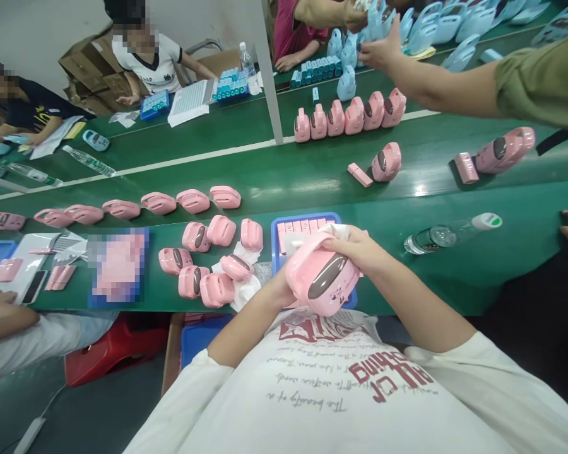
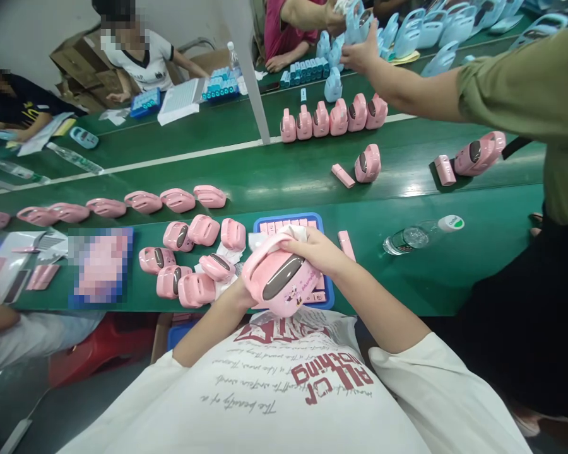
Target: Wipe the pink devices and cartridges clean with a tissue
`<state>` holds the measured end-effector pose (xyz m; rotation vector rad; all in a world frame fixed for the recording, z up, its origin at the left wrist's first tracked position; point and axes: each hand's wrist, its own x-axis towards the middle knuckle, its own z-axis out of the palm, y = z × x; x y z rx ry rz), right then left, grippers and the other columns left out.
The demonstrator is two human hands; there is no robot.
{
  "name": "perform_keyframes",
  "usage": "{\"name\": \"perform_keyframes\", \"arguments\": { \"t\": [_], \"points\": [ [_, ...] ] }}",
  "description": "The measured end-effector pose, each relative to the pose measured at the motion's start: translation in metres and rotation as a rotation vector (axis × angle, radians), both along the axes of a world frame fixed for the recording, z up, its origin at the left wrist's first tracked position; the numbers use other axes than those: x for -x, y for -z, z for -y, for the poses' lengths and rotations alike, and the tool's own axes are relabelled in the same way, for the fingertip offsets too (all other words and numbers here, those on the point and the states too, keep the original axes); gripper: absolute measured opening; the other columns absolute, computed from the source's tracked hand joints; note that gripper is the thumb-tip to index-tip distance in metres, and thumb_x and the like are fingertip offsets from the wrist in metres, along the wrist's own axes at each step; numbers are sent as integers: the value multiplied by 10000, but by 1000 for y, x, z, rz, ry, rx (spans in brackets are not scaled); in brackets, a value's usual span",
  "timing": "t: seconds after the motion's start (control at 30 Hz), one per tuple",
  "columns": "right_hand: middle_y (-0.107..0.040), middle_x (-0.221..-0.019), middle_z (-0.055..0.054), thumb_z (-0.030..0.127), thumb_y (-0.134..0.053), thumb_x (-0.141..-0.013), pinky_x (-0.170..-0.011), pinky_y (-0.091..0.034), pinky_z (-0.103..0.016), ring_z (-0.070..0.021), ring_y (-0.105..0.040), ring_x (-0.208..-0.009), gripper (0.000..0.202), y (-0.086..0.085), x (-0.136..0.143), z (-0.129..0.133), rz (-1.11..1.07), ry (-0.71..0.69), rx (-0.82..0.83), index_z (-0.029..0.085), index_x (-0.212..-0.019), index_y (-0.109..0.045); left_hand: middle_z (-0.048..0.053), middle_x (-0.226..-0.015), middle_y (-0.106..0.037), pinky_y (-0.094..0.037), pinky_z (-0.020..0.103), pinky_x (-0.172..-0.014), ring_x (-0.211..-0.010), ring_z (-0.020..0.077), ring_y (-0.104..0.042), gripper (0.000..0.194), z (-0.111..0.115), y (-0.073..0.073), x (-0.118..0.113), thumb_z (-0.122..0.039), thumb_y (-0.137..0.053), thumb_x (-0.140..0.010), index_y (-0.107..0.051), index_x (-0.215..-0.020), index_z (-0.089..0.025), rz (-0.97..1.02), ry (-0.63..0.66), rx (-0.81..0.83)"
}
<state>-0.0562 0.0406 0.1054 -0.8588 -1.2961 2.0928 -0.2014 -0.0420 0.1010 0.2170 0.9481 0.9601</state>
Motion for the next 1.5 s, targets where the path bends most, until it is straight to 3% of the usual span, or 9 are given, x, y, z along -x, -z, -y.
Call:
{"name": "perform_keyframes", "arguments": {
  "t": [0.13,0.33,0.47,0.63,0.73,0.9,1.1,1.27,1.5],
  "points": [
    [-666,-709,8,491,-793,-586,-605,-469,-226,-124,-603,-646,411,14,4,-4,52,347,26,158,-786,-655,93,-1164,-633,-492,411,-862,-1086,301,-577,724,11,15,7,-674,-669,-608,-562,-1148,-204,-168,-51,-165],
    [-711,-971,-38,589,-646,-745,-828,-514,-327,-198,-655,-912,465,33,7,-1,38,405,-209,197,-994,-676,110,-1290,-528,-422,402,-991,-1191,267,-512,878,17,31,0,-398,-840,-531,-397,-1265,-210,-757,-130,-450],
    [-680,-1131,-62,519,-396,-932,-936,-482,-370,-210,-621,-1069,445,23,5,-4,153,306,-690,211,-1091,-677,108,-1284,-531,-430,427,-978,-1166,281,-530,869,16,28,4,-415,-821,-560,-400,-1295,-219,-967,-42,-531],
    [-716,-1028,-56,362,-450,-932,-868,-499,-384,-212,-651,-965,304,15,22,-3,256,107,-1545,207,-999,-702,92,-1063,-604,-485,431,-861,-1037,312,-576,658,7,20,1,-355,-820,-515,-556,-1091,-180,-1320,66,-547],
    [-712,-1040,-63,325,-478,-924,-886,-493,-398,-219,-644,-992,270,21,27,-1,116,163,-1704,200,-1055,-677,72,-1020,-620,-497,411,-836,-988,293,-595,609,5,21,-1,-304,-817,-506,-565,-1049,-193,-1295,15,-525],
    [-559,-1330,-93,296,-326,-972,-1040,-413,-475,-235,-446,-1311,412,39,16,5,219,431,-1303,217,-1333,-509,81,-1148,-608,-488,399,-891,-1047,261,-593,716,5,33,3,-370,-841,-531,-504,-1143,-212,-861,-277,-440],
    [-644,-1205,-62,459,-404,-932,-1120,-319,-512,-247,-502,-1258,419,80,14,32,123,358,-1410,266,-1255,-587,57,-1102,-657,-508,351,-881,-1018,214,-620,570,-3,33,3,-404,-776,-634,-564,-1126,-212,-441,-521,-406],
    [-579,-1293,-100,554,-380,-918,-1069,-397,-462,-230,-511,-1245,518,92,36,63,-54,603,-615,238,-1304,-523,81,-1090,-684,-518,397,-891,-1096,276,-609,578,-5,30,-11,-605,-651,-695,-614,-1095,-189,-81,-588,-171],
    [-656,-1150,-54,733,-445,-796,-1025,-452,-403,-212,-564,-1164,613,46,55,63,-409,540,237,255,-1145,-604,66,-1119,-678,-495,352,-926,-1117,257,-596,665,-6,44,-17,-664,-701,-613,-624,-1095,-214,-135,-669,-293]
  ]
}}
